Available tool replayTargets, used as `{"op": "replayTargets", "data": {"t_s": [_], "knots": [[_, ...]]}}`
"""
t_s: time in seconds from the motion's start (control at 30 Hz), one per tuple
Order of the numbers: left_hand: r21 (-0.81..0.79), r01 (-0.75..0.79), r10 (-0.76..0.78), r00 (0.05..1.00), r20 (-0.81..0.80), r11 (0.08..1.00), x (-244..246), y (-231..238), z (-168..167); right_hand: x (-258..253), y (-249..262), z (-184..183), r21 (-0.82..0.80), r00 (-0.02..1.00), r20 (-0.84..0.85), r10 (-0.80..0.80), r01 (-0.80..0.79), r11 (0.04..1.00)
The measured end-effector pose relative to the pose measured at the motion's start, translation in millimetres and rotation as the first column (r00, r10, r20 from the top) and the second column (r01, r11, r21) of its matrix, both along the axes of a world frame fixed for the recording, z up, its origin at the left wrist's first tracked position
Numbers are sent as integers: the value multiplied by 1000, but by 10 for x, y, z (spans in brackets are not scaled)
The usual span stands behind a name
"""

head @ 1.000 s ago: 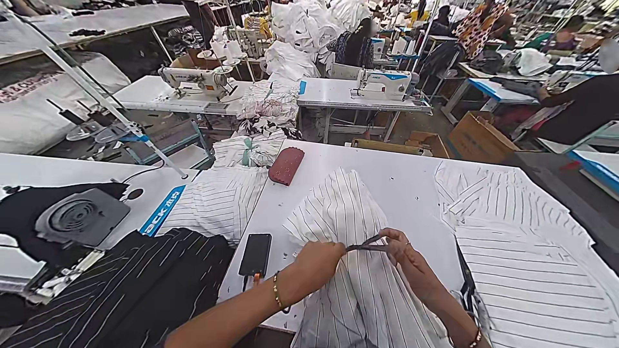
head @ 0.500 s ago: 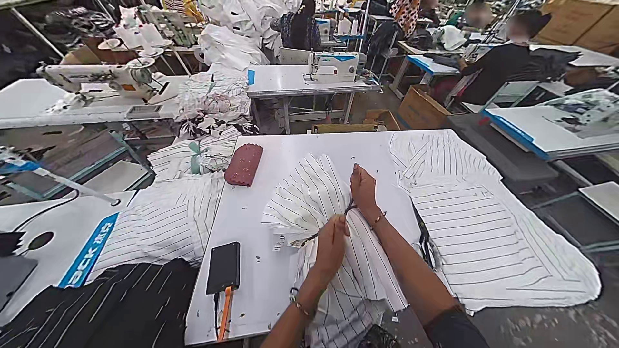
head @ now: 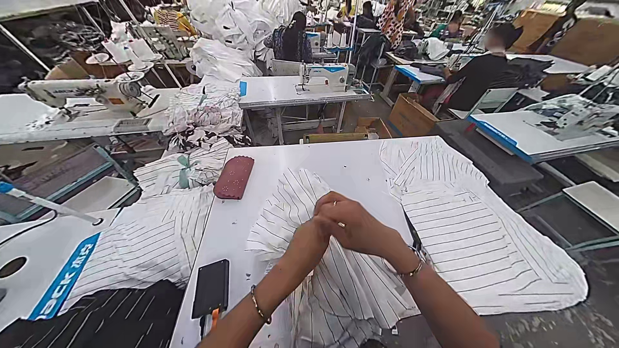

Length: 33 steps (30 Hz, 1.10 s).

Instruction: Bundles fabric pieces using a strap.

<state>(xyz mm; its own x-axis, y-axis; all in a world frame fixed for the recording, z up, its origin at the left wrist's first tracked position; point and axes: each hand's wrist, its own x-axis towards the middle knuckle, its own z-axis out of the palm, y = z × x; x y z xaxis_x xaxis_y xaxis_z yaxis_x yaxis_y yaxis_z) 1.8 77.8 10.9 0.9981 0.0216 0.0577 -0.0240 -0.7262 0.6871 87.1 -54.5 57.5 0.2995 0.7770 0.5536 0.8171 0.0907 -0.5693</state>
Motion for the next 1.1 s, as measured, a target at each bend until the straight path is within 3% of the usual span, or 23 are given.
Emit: {"op": "replayTargets", "data": {"t_s": [0.03,0.1,0.17,0.23,0.33,0.43,0.53,0.6,0.67,0.73,0.8,0.87,0.93,1.03,1.1], "knots": [[-34,-17,17,1000,12,999,28,7,14,-38,41,-35,28,999,27,34,-35,999],[-87,-48,57,993,105,995,56,57,-93,-48,4,-260,66,973,-224,61,-47,997],[-195,-111,154,963,223,975,73,115,-254,-62,-66,-630,-6,869,-494,-17,16,1000],[-337,-203,262,955,141,919,63,194,-343,-79,-139,-1016,-101,820,-556,-140,101,990],[-566,-314,315,944,-101,762,114,300,-437,-36,-192,-1206,-130,867,-475,-152,102,986],[-759,-334,246,941,-232,559,130,346,-575,14,-167,-1285,-85,873,-479,-97,63,994],[-855,-370,202,927,-315,363,88,399,-663,51,-196,-1301,-61,808,-587,-57,27,998],[-890,-352,234,928,-291,289,1,411,-594,56,-225,-1291,-56,764,-643,-47,15,998],[-898,-289,262,943,-207,331,-63,355,-459,58,-243,-1249,-107,778,-624,-70,4,994],[-821,-182,221,973,-70,541,-52,297,-302,30,-229,-1212,-171,862,-496,-103,19,985],[-644,-47,98,994,43,763,60,262,-112,-13,-216,-1189,-198,935,-333,-126,61,978],[-492,15,49,992,117,870,267,186,51,-8,-219,-1241,-170,956,-254,-145,103,980],[-419,23,58,982,178,908,447,185,70,-3,-217,-1323,-111,951,-242,-192,169,979],[-369,-97,157,978,136,924,366,162,-126,35,-289,-1400,-106,884,-419,-209,181,978],[-415,-23,54,997,62,910,139,135,-395,45,-318,-1436,-101,813,-542,-213,188,977]]}}
